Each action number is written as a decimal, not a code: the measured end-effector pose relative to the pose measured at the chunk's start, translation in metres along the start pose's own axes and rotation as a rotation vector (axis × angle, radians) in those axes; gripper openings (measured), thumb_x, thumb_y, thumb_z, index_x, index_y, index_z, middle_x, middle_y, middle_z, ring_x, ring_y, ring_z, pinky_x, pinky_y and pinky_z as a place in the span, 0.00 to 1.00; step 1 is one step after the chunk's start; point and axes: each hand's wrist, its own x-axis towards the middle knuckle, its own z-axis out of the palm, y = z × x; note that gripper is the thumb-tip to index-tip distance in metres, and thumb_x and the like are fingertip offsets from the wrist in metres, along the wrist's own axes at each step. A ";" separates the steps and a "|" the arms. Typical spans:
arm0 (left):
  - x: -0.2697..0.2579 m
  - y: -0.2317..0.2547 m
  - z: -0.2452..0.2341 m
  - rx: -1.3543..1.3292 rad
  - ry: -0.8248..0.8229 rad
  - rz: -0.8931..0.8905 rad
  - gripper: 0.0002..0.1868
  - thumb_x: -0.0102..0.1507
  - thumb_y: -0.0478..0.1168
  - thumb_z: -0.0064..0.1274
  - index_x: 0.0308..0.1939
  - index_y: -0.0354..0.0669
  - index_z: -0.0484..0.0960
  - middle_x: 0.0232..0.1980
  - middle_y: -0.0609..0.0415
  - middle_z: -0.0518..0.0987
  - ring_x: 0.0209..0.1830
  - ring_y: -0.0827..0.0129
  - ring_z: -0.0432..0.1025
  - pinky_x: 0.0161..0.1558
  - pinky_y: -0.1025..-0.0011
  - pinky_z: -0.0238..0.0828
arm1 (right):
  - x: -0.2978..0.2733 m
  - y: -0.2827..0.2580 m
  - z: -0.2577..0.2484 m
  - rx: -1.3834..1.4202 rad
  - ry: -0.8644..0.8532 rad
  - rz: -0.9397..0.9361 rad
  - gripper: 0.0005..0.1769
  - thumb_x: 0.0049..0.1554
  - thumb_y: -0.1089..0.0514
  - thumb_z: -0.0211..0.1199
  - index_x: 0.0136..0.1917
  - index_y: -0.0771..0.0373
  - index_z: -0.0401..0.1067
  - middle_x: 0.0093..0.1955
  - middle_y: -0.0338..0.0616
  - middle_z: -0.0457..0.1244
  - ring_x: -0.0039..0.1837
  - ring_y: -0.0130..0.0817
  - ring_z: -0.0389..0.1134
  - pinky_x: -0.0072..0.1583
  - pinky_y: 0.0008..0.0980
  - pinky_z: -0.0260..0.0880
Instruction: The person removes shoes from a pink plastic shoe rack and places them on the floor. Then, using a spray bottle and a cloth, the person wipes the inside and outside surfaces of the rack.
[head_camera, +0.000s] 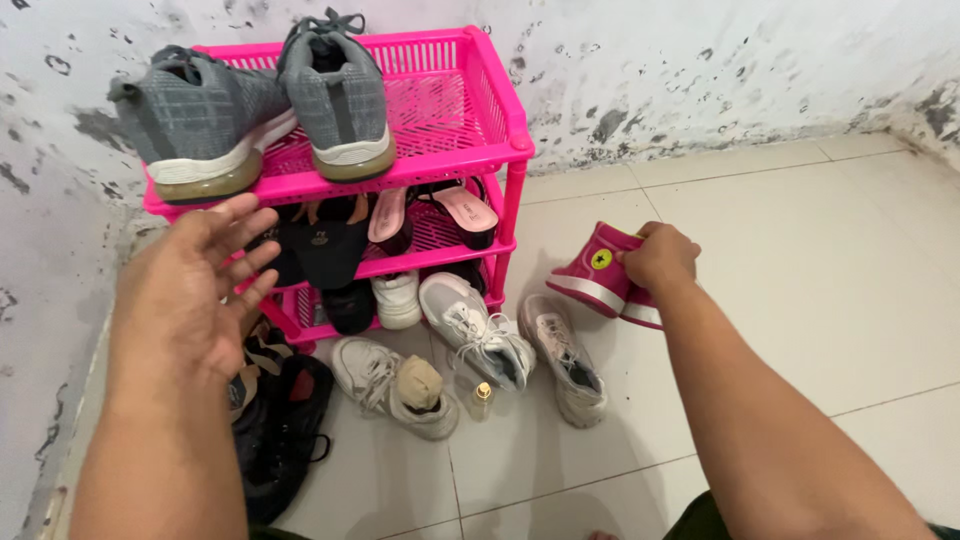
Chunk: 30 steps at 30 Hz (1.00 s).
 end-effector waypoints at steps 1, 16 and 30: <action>-0.001 0.002 0.002 0.009 0.010 -0.007 0.23 0.64 0.48 0.46 0.60 0.45 0.80 0.57 0.57 0.84 0.51 0.69 0.73 0.56 0.66 0.69 | 0.004 0.003 0.008 0.034 0.030 -0.002 0.29 0.49 0.45 0.77 0.62 0.52 0.78 0.60 0.50 0.70 0.68 0.56 0.65 0.65 0.47 0.68; -0.001 0.004 0.000 -0.034 0.065 -0.027 0.21 0.64 0.47 0.46 0.56 0.44 0.82 0.55 0.55 0.84 0.50 0.68 0.74 0.55 0.65 0.69 | 0.050 0.091 0.122 -0.046 0.120 -0.041 0.18 0.49 0.63 0.70 0.55 0.59 0.79 0.57 0.56 0.69 0.58 0.52 0.72 0.57 0.47 0.74; 0.012 -0.006 -0.010 -0.317 0.171 -0.021 0.22 0.61 0.48 0.48 0.56 0.46 0.83 0.54 0.54 0.85 0.51 0.65 0.75 0.57 0.62 0.68 | -0.008 -0.088 -0.081 0.738 0.698 -0.719 0.06 0.60 0.71 0.59 0.47 0.64 0.74 0.43 0.44 0.70 0.46 0.32 0.73 0.51 0.31 0.73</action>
